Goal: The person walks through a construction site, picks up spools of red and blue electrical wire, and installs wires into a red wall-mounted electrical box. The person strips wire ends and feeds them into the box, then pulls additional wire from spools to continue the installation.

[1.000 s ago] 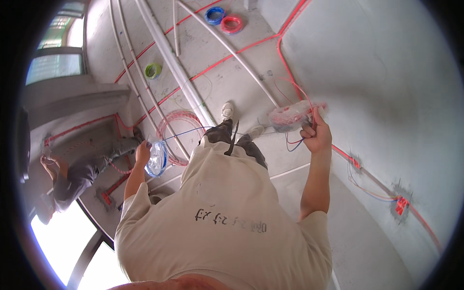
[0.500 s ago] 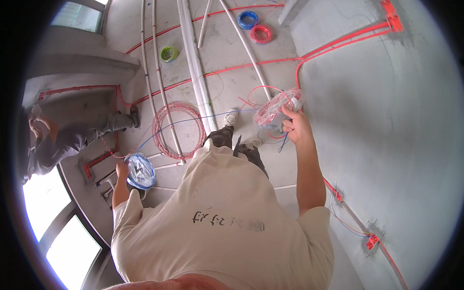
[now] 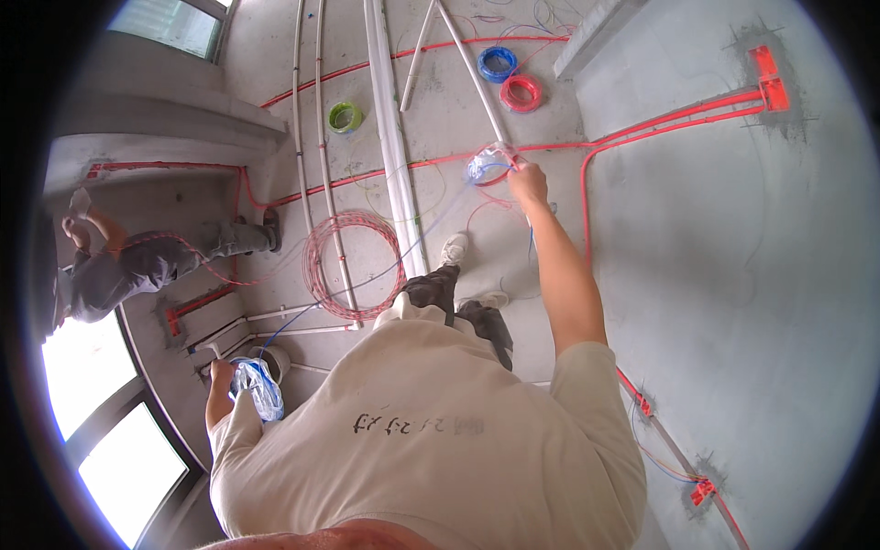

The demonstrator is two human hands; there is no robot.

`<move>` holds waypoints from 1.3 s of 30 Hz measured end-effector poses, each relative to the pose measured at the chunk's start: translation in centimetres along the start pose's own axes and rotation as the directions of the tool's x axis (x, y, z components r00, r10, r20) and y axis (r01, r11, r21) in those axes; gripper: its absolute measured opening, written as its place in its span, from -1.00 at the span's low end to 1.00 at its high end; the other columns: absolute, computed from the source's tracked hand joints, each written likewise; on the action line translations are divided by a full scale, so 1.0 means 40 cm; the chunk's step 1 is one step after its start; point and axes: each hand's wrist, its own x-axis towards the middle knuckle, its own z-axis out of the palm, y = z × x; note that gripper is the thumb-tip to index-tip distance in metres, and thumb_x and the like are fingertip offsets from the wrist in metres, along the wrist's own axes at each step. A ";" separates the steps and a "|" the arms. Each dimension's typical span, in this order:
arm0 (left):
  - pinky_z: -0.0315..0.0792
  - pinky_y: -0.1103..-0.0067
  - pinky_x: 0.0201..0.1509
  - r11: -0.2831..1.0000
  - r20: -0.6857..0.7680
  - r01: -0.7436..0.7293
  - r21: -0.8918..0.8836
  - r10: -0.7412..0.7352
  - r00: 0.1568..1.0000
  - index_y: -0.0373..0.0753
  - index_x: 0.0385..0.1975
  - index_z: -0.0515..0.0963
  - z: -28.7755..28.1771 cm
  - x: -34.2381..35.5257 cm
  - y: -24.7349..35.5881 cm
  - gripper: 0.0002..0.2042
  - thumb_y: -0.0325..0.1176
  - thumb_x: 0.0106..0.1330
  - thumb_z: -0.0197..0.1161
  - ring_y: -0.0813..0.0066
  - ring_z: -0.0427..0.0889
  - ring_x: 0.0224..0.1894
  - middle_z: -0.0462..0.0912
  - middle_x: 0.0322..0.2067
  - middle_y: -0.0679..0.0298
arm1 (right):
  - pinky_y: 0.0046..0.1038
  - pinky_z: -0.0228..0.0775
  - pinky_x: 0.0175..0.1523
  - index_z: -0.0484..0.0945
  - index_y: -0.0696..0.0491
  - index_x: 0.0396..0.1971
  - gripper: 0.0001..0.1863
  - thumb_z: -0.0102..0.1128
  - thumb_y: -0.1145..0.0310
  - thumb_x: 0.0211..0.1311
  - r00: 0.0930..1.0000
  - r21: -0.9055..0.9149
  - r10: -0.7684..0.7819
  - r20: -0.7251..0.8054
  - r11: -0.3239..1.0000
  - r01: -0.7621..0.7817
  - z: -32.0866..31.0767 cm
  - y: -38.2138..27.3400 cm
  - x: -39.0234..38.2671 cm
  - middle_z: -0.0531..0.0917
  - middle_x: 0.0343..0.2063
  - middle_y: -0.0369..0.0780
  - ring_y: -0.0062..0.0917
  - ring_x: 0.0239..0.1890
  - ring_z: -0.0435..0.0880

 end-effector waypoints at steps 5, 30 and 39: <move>0.57 0.28 0.09 0.962 -0.065 -0.272 0.024 0.273 0.960 -0.30 -0.31 0.76 -0.022 0.042 0.151 -0.49 0.14 0.28 0.32 0.02 0.74 -0.03 0.78 -0.21 0.02 | -0.36 0.48 -0.18 0.76 0.06 -0.15 -0.75 0.22 0.31 0.28 0.838 0.053 -0.310 0.449 0.946 0.321 -0.040 0.053 -0.116 0.73 -0.43 -0.12 -0.43 -0.34 0.70; 0.30 0.35 0.45 -0.073 -0.908 -0.994 -0.087 0.416 0.049 -0.40 0.41 0.31 -1.547 -0.322 1.308 -0.23 -0.41 0.19 0.53 0.08 0.48 0.36 0.49 0.30 -0.10 | -0.67 0.33 -0.11 0.68 0.23 -0.02 -0.70 0.18 0.45 0.30 0.877 0.021 -0.041 -0.478 0.998 0.058 -0.991 -0.192 -1.115 0.71 -0.19 -0.34 -0.72 -0.18 0.54; 0.32 0.68 -0.22 -0.592 -0.569 -0.804 0.046 0.646 -0.509 -0.37 -0.16 0.67 -1.528 -1.023 1.386 -0.90 -0.51 0.42 0.30 0.67 0.40 -0.34 0.58 -0.36 0.41 | -0.51 0.35 -0.18 0.70 0.14 -0.20 -0.77 0.31 0.28 0.36 0.984 -0.102 -0.144 -0.106 0.986 0.133 -0.912 0.044 -1.057 0.65 -0.45 -0.34 -0.65 -0.36 0.46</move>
